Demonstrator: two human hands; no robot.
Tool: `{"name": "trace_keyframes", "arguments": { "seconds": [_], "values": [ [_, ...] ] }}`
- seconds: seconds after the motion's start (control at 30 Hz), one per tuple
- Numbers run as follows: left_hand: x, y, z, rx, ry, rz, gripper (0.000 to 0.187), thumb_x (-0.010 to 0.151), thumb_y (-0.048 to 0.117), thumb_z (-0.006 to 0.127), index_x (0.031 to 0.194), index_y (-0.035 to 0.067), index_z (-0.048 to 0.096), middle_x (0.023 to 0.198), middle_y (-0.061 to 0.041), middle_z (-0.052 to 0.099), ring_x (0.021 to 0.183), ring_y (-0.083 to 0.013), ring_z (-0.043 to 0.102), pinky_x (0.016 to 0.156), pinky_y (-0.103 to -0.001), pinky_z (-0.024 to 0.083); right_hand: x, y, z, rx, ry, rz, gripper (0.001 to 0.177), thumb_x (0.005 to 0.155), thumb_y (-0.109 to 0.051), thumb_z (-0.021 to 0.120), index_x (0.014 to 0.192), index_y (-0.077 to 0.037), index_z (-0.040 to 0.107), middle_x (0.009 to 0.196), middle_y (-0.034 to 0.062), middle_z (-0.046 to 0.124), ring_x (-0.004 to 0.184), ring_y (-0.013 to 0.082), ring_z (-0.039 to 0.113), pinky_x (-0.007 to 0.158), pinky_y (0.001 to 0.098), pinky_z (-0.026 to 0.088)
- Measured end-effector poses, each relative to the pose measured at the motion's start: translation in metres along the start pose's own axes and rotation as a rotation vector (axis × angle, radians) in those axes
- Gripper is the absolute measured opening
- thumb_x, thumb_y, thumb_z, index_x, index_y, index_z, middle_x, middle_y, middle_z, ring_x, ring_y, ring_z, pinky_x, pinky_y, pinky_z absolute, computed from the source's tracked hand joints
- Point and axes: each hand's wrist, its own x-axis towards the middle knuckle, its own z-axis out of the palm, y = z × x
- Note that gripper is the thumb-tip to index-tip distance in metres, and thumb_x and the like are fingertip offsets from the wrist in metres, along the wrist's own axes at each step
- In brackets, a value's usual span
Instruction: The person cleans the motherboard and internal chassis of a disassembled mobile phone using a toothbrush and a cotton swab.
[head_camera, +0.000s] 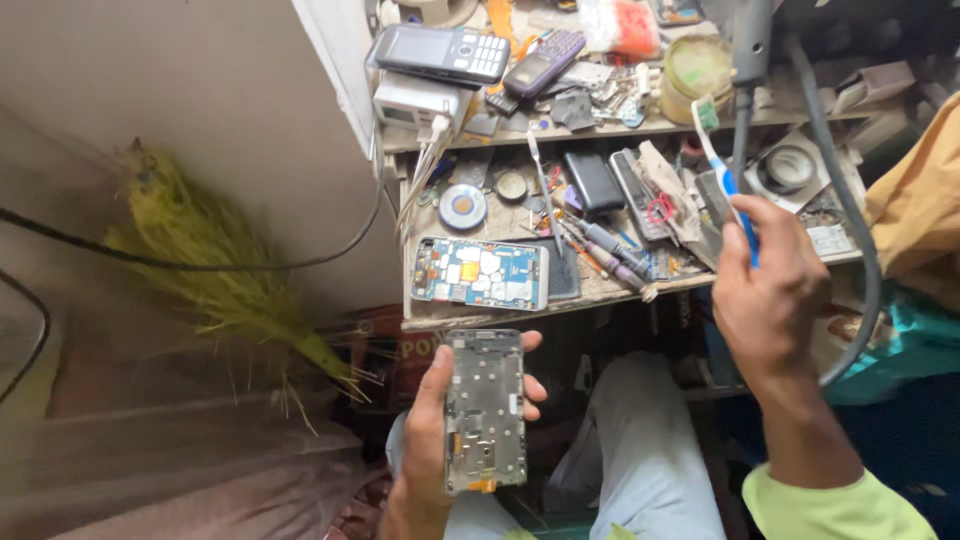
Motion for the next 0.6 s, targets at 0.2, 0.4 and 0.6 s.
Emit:
{"name": "trace_keyframes", "arguments": {
  "seconds": [0.2,0.4,0.6],
  "values": [
    [0.005,0.004,0.002,0.013,0.113,0.152,0.075,0.104,0.051,0.024,0.137,-0.011,0.051,0.114,-0.022,0.073,0.085,-0.0240,0.071,0.077,-0.036,0.060,0.023,0.032,0.036,-0.218,-0.102,-0.110,0.017,0.094,0.000,0.073,0.111,-0.001,0.073,0.121,0.0169,0.069,0.113,0.0361,0.064,0.100,0.0451,0.051],
    [0.005,0.005,0.003,0.040,0.154,0.203,0.073,0.103,0.051,0.028,0.134,-0.010,0.053,0.124,-0.022,0.072,0.087,-0.0244,0.072,0.078,-0.037,0.060,0.022,0.032,0.041,-0.245,-0.124,-0.200,0.020,0.091,-0.003,0.074,0.111,-0.004,0.076,0.126,0.0160,0.068,0.117,0.0369,0.060,0.103,0.0446,0.049],
    [0.005,0.001,-0.001,0.053,0.129,0.185,0.077,0.106,0.054,0.029,0.138,-0.011,0.056,0.111,-0.026,0.071,0.086,-0.0236,0.071,0.079,-0.035,0.059,0.012,-0.005,0.021,-0.066,-0.168,-0.186,0.016,0.092,-0.008,0.076,0.107,-0.004,0.075,0.112,0.0127,0.068,0.108,0.0339,0.062,0.095,0.0433,0.049]
  ]
}}
